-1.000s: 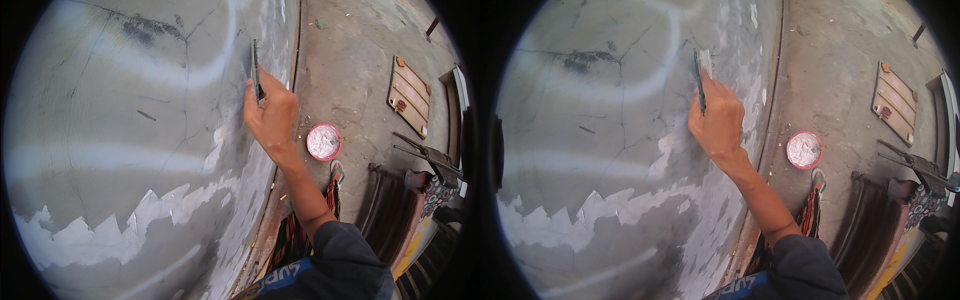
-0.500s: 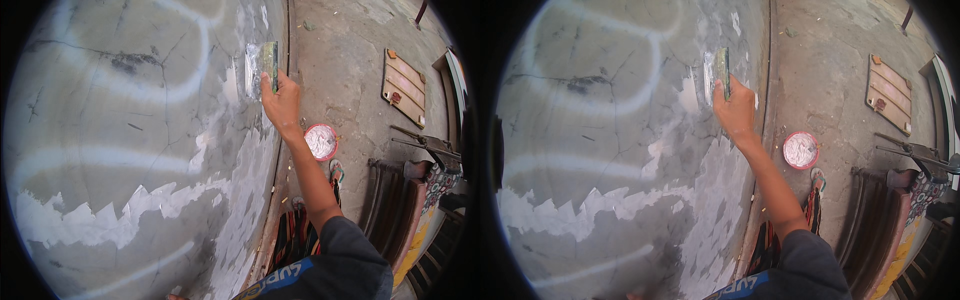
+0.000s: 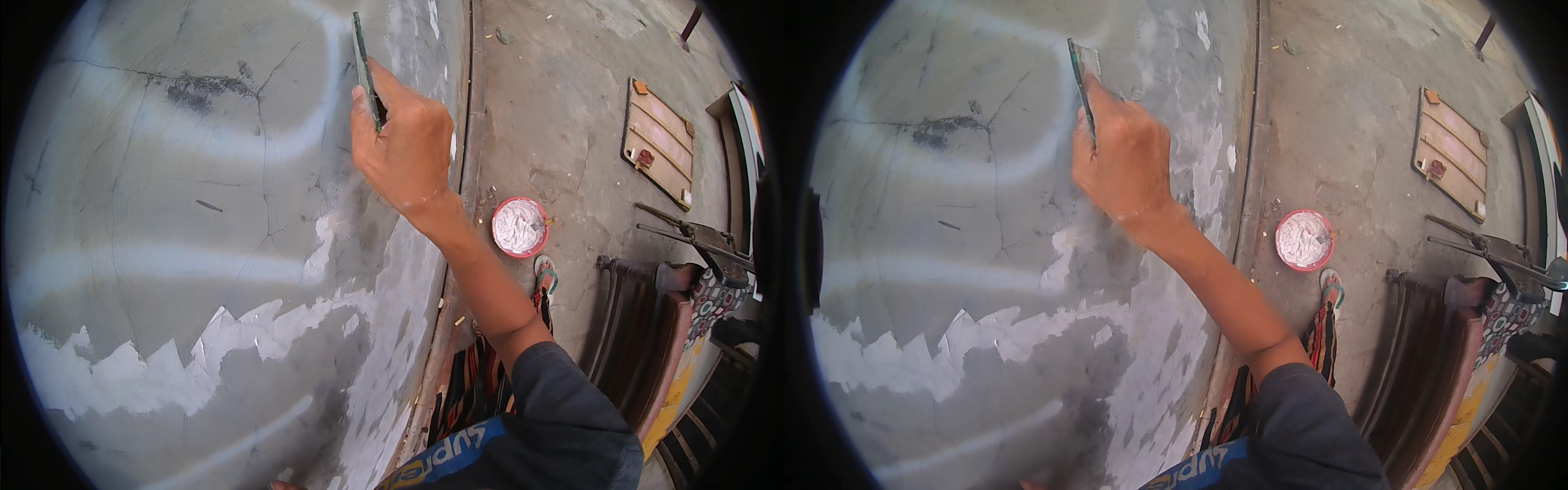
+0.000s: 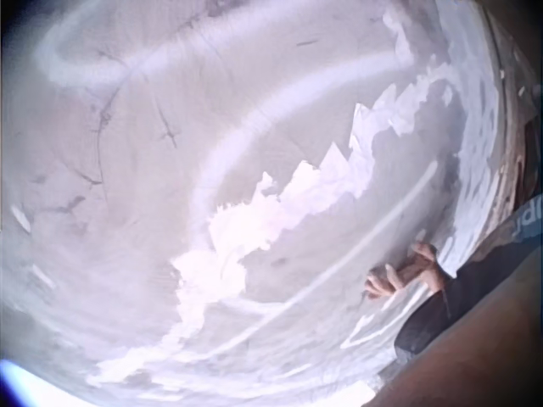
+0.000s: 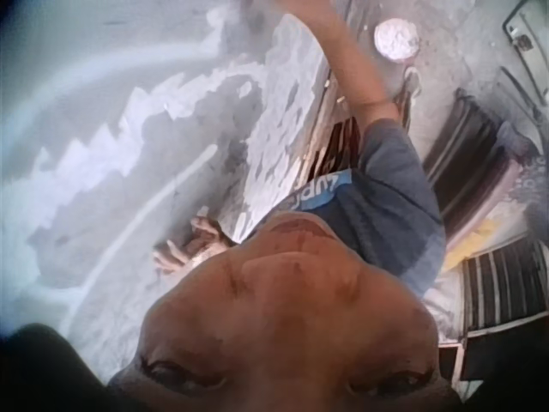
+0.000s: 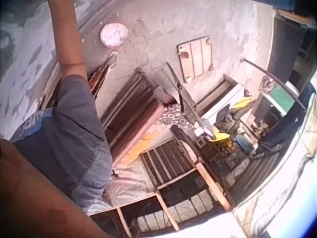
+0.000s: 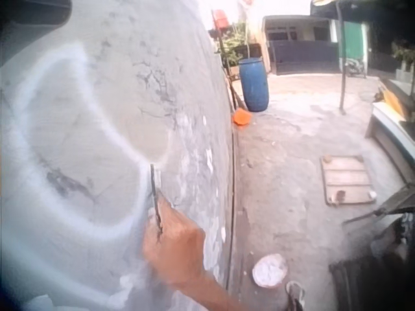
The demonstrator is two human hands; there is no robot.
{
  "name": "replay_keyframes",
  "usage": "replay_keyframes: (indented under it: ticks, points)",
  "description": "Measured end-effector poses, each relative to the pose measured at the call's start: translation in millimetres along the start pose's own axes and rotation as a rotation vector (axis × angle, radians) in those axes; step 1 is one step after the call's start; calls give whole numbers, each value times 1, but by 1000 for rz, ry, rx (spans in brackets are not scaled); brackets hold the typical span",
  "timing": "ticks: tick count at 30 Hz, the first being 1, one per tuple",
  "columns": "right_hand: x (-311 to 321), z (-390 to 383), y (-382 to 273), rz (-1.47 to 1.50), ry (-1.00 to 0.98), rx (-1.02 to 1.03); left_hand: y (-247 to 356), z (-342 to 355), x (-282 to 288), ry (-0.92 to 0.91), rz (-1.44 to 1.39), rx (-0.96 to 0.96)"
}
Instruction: The person applies white plaster to a cracked concrete wall using a trowel and a smaller putty knife. They repeatedly scoop plaster from a red bucket and spread it over the wall surface, smoothing the material to cover cracks and uneven areas.
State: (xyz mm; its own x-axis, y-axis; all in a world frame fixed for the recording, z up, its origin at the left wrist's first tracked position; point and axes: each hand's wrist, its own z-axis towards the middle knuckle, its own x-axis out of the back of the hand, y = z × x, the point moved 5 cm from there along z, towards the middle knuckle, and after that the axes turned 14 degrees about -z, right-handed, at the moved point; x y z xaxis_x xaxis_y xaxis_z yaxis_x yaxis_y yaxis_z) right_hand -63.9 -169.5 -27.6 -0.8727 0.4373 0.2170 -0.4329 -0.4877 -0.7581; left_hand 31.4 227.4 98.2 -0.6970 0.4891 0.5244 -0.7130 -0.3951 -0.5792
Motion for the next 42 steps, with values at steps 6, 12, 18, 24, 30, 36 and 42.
replay_keyframes:
  ticks: [6,12,18,24,30,36,42]
  points:
    - [18,8,63,-12,-84,-152,-7,-7,7,10,-36,-80]
    - [-11,-11,55,20,-198,-176,-2,-1,9,-18,34,-33]
    - [-3,-19,60,229,-249,-209,5,2,6,-19,41,10]
    - [12,-72,103,222,-179,-431,5,6,7,1,45,22]
    - [1,-81,66,173,-167,-422,6,7,6,-9,56,32]
    - [-11,-30,46,330,-137,-432,7,7,4,-17,56,41]
    - [2,37,55,440,-20,-335,10,7,6,-3,60,20]
